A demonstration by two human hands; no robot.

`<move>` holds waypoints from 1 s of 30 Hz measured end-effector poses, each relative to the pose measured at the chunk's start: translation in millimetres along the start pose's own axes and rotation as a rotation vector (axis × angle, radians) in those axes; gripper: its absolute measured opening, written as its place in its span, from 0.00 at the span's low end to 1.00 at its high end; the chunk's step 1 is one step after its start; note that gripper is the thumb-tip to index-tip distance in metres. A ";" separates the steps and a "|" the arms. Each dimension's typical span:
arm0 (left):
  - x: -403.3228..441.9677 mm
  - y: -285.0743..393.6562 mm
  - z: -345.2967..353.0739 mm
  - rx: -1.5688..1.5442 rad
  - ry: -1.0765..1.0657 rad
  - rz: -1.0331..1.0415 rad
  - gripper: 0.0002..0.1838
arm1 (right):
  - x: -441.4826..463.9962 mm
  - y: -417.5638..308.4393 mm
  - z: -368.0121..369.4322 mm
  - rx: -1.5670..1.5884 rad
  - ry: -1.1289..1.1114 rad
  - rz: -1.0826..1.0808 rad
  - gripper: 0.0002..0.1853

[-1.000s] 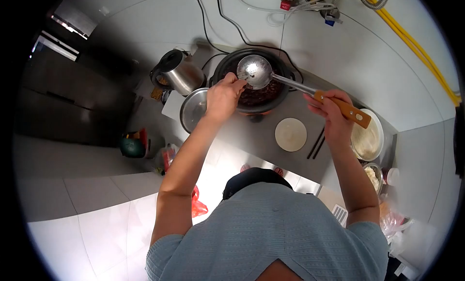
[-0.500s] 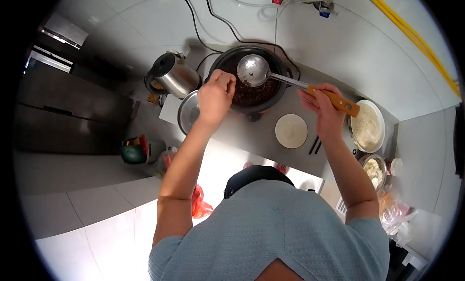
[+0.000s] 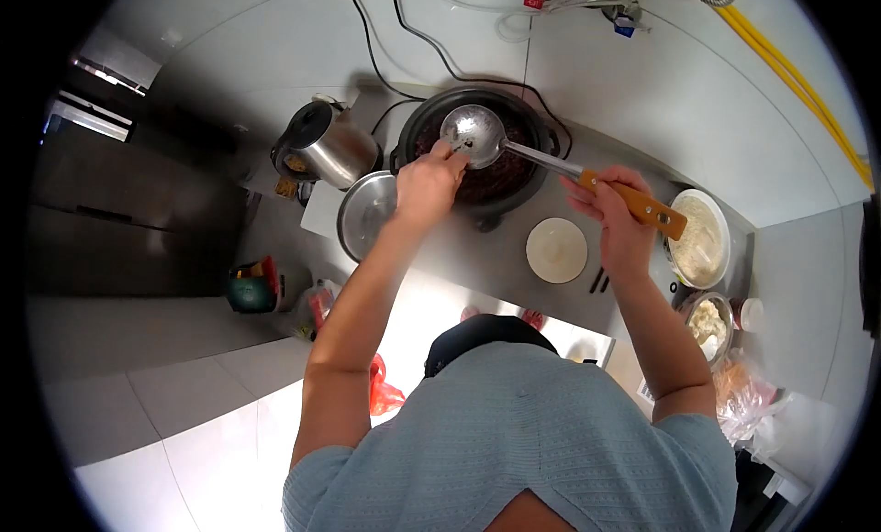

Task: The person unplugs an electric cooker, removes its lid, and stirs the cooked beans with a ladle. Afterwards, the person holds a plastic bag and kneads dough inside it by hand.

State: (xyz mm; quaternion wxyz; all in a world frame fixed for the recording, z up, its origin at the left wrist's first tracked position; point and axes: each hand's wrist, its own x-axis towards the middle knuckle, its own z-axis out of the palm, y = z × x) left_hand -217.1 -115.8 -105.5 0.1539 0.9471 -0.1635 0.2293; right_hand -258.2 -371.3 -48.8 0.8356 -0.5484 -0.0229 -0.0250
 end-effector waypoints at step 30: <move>-39.9 165.2 -190.7 -2.585 -1.153 -0.072 0.12 | -19.8 112.8 -30.4 0.413 0.137 0.340 0.21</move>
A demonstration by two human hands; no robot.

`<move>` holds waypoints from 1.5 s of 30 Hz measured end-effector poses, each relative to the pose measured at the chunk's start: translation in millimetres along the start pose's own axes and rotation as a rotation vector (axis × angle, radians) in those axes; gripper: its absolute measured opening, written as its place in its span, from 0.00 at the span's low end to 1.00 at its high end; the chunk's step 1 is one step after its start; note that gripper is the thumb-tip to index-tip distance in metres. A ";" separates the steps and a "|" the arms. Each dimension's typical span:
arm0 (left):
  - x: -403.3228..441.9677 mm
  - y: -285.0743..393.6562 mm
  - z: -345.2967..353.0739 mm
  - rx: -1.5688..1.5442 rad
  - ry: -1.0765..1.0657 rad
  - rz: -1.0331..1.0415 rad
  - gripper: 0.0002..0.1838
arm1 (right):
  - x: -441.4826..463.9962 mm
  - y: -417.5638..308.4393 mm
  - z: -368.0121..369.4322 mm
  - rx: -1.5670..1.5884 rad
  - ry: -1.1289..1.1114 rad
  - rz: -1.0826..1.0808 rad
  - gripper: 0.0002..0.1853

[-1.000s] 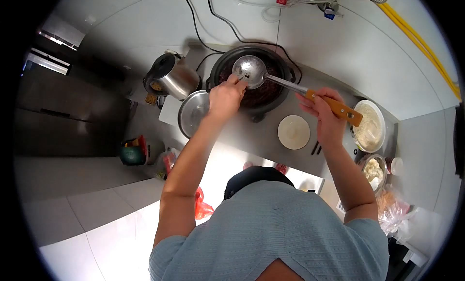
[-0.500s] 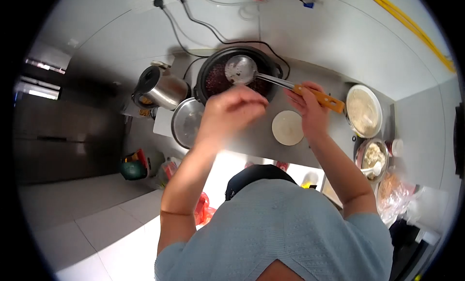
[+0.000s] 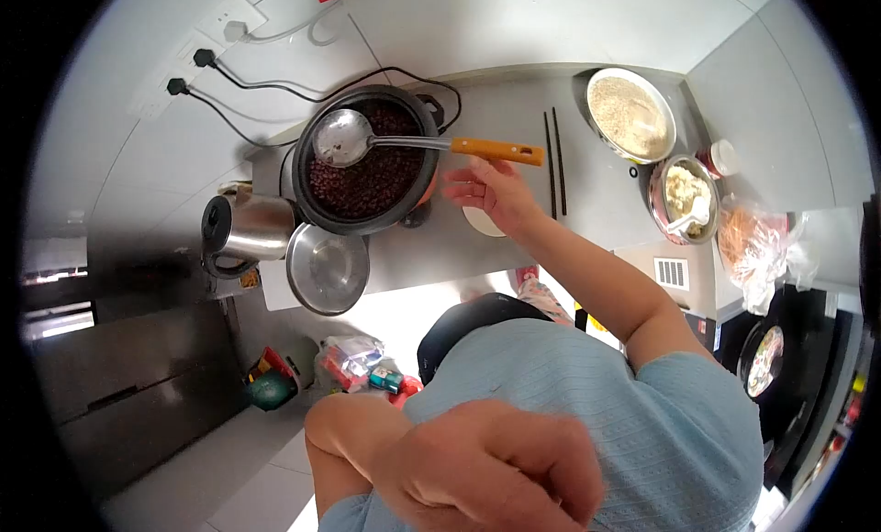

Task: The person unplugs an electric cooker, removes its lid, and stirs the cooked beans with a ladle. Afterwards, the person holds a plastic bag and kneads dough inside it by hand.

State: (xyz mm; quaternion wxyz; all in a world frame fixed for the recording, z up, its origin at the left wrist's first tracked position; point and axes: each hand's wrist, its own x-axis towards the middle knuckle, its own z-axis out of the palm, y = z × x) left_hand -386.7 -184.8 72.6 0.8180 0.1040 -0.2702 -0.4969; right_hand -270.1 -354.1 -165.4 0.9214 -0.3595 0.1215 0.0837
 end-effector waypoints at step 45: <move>90.3 -159.6 -370.5 0.807 1.355 -0.326 0.30 | -487.6 -376.6 -564.7 -0.144 1.630 -0.975 0.23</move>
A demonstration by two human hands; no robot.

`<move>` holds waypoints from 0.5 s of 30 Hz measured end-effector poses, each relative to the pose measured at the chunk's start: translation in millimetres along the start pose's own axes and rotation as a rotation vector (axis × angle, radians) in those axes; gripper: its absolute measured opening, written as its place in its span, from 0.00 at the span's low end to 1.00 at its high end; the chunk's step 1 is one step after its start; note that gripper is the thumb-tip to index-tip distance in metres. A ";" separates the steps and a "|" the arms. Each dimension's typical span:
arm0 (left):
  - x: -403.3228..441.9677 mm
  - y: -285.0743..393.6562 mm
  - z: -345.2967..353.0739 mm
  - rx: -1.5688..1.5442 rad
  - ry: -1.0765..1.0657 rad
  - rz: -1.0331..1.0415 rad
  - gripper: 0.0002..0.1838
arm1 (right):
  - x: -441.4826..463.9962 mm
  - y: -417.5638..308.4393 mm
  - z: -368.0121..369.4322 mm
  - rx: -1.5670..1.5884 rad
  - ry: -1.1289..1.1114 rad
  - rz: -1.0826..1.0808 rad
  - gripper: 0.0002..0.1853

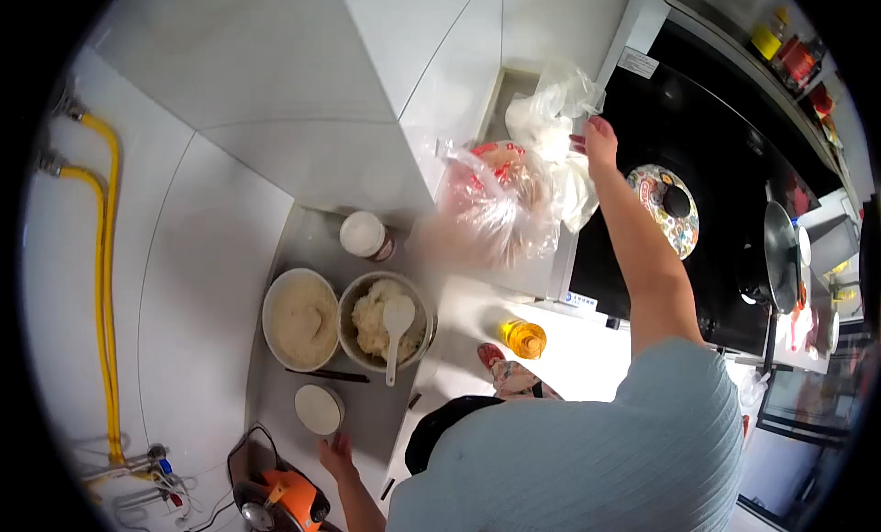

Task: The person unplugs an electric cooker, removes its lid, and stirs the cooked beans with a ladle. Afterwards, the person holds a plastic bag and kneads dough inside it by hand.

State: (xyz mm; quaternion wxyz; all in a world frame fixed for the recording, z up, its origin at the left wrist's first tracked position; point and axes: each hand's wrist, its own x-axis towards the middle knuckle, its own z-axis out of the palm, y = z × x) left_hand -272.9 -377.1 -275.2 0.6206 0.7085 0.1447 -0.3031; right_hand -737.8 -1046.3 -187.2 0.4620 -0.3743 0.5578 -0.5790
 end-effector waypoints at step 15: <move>-45.3 -130.6 -120.9 0.165 0.036 -0.247 0.14 | 149.2 -14.8 24.4 -1.757 -0.166 -0.145 0.28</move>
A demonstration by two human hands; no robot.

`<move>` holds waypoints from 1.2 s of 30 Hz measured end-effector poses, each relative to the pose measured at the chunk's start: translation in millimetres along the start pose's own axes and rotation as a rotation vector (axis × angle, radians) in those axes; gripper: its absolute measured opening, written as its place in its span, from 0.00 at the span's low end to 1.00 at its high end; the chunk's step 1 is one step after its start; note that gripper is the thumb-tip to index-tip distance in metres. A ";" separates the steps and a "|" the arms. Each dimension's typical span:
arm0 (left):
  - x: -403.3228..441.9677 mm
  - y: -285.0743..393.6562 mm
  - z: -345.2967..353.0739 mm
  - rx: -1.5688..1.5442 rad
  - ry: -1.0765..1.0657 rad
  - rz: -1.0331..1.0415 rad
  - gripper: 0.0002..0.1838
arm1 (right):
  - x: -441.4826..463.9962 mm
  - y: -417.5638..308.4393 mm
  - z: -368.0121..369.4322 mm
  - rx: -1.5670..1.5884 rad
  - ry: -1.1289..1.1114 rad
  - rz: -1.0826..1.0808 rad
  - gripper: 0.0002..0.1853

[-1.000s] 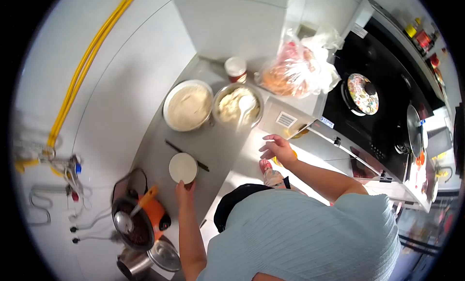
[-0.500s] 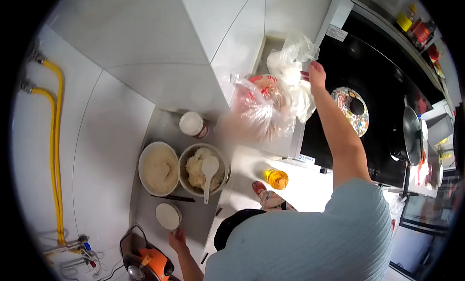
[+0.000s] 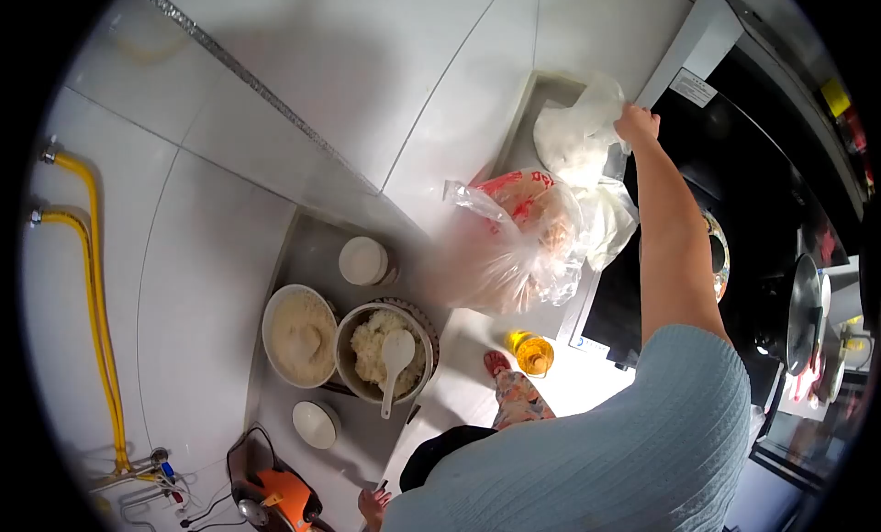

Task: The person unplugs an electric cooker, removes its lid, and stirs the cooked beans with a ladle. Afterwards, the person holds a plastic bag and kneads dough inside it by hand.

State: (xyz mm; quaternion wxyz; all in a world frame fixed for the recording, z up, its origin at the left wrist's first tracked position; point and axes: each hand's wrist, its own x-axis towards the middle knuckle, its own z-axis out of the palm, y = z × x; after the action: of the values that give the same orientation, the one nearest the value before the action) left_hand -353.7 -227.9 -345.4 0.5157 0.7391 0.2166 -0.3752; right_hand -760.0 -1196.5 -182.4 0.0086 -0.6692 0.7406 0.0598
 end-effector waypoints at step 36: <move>-122.7 66.4 39.7 0.327 -0.159 0.717 0.28 | -486.8 -106.9 -204.4 1.780 -0.248 -0.484 0.23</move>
State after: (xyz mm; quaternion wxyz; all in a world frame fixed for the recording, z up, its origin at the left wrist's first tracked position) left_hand -396.5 -281.2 -217.5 0.5046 0.8089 -0.1580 -0.2570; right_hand -589.6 -745.3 57.5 0.6099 -0.5414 0.3476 -0.4627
